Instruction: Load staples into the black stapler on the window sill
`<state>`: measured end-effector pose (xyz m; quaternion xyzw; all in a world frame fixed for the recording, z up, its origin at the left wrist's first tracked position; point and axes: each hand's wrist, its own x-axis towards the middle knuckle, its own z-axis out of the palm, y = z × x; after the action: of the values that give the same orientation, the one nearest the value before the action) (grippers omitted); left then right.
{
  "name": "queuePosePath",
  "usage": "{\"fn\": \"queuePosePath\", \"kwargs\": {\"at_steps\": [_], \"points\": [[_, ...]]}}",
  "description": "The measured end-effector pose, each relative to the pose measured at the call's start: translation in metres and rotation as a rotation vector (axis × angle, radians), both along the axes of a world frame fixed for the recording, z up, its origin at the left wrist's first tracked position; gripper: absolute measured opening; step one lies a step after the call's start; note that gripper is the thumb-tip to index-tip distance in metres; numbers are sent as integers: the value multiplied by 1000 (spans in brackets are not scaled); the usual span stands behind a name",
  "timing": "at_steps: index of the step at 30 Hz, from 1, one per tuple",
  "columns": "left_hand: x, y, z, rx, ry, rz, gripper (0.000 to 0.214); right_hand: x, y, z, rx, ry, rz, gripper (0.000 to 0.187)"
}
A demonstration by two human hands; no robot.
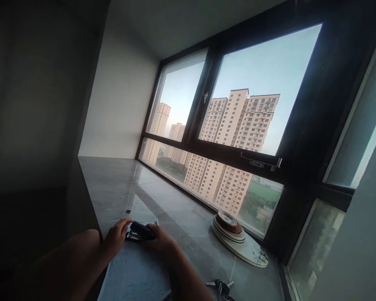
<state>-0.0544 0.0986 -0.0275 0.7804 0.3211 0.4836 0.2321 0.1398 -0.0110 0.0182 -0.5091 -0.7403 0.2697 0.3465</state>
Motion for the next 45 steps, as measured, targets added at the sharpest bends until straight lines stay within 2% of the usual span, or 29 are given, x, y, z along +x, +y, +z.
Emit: {"fn": "queuePosePath", "kwargs": {"at_steps": [3,5,9,13,15,18,22,24,26,29,32,36,40,43,45], "points": [[-7,-12,-1,-80,106,-26,34,7,-6,5,-40,17,38,41],[-8,-15,2,-88,147,-39,32,14,-8,6,-46,5,13,41],[-7,-15,3,-44,167,-90,26,27,-9,2,-39,-71,-49,34],[-5,-11,-5,4,146,-122,26,30,-7,-2,33,-62,-134,32],[-6,-9,-9,-11,136,-102,27,30,-8,-1,18,-55,-132,35],[-7,-6,-10,-75,136,-83,28,31,-13,6,-109,91,-28,45],[-9,-10,-2,-105,125,-62,27,36,-21,15,-252,372,113,54],[-9,-14,4,-109,115,-45,26,39,-22,14,-287,418,125,57],[-9,-19,8,-117,125,-54,27,43,-20,10,-272,426,80,57],[-10,-21,10,-156,144,-50,35,47,-14,4,-215,376,30,58],[-11,-17,7,-187,127,-29,35,50,-11,2,-161,298,73,59],[-12,-10,4,-237,115,-22,38,48,-14,6,-116,281,101,59],[-11,-9,3,-261,109,-36,40,38,-17,11,-114,308,73,61],[-10,-9,-1,-267,102,-38,37,28,-10,10,-79,127,42,61],[-10,-5,-5,-273,49,-60,36,20,-6,9,-10,-36,13,51]]}}
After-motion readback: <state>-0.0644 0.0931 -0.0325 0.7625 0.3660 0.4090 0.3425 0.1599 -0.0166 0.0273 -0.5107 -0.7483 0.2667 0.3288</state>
